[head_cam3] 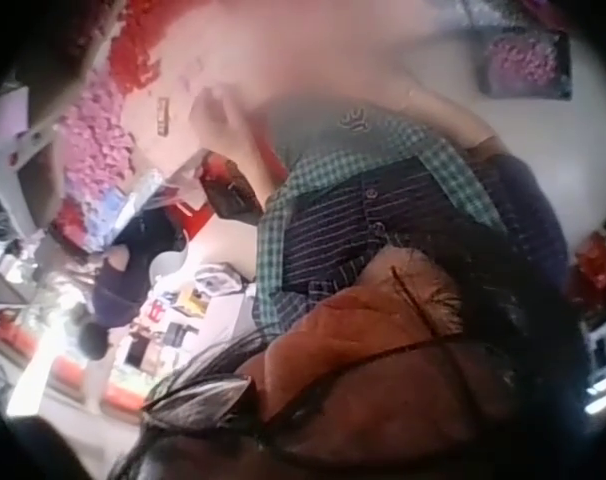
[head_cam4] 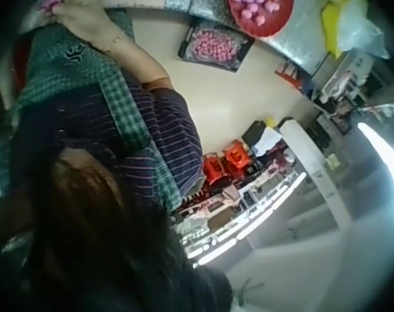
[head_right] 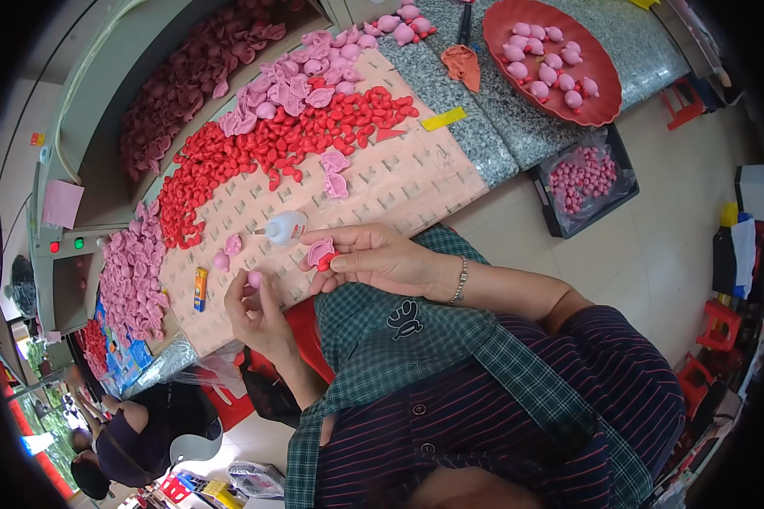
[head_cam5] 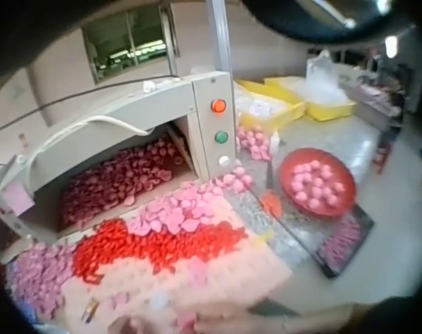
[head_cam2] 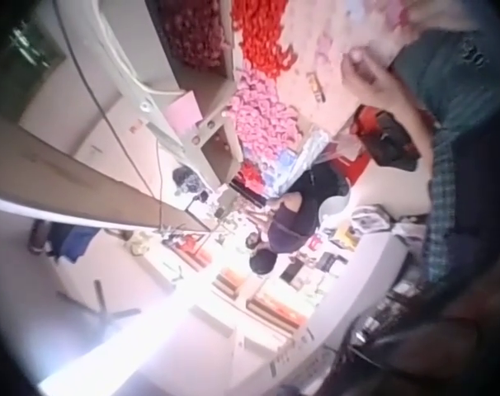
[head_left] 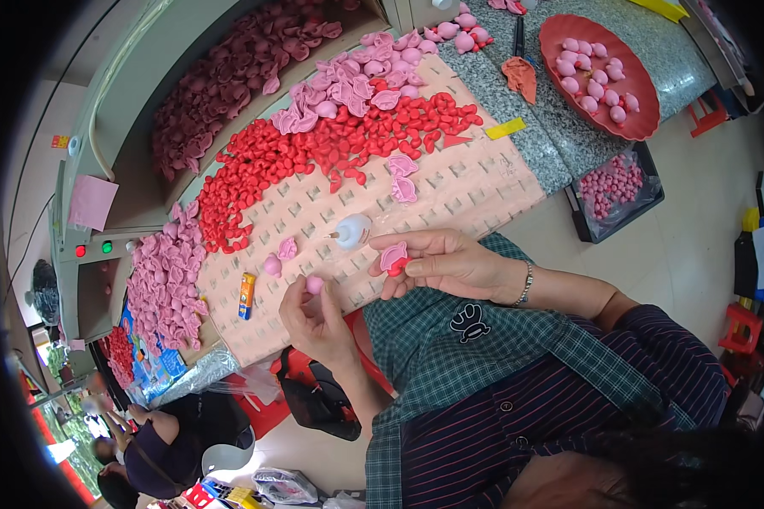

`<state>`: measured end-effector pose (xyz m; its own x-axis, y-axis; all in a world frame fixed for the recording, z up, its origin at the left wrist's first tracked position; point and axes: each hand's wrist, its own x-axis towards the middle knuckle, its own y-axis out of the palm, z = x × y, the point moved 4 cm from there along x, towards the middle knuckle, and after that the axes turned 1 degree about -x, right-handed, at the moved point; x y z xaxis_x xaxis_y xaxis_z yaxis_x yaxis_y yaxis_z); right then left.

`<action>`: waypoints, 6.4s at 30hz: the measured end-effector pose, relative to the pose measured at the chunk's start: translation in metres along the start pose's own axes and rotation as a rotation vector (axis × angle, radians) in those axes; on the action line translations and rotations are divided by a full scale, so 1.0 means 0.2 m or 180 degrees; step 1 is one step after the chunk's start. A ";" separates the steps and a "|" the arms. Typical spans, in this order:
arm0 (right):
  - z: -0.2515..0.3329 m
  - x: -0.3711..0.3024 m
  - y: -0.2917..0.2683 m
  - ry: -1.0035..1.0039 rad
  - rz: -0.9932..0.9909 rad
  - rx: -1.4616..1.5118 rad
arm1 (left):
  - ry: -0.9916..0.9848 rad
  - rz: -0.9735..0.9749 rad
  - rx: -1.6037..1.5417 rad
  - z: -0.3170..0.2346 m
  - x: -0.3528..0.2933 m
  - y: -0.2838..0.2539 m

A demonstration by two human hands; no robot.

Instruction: The recorder is assembling small pink and red plastic toy components at a factory workbench.

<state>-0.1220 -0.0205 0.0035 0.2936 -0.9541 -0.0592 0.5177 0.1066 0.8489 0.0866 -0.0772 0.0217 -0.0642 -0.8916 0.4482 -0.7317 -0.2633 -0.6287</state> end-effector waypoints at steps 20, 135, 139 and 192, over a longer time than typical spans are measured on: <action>0.00 0.00 0.08 0.0327 -0.0063 -0.0904 | 0.0420 0.1143 -0.2226 -0.23 0.01 0.03; 0.10 -0.05 0.15 -0.2019 -0.0116 -0.2964 | 0.0909 0.0612 -0.2180 -0.26 -0.02 0.07; 0.10 -0.06 0.15 -0.2298 -0.0059 -0.3096 | 0.0612 0.0630 -0.2495 -0.23 -0.06 0.10; 0.08 -0.05 0.09 -0.2048 -0.0262 -0.2368 | -0.1430 0.0596 -0.5167 -0.28 -0.21 0.28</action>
<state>-0.1279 -0.0141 0.0274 -0.1449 -0.9132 0.3808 0.9550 -0.0284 0.2953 0.0110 -0.0341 0.0037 -0.2494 -0.9661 0.0666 -0.6461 0.2173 0.7316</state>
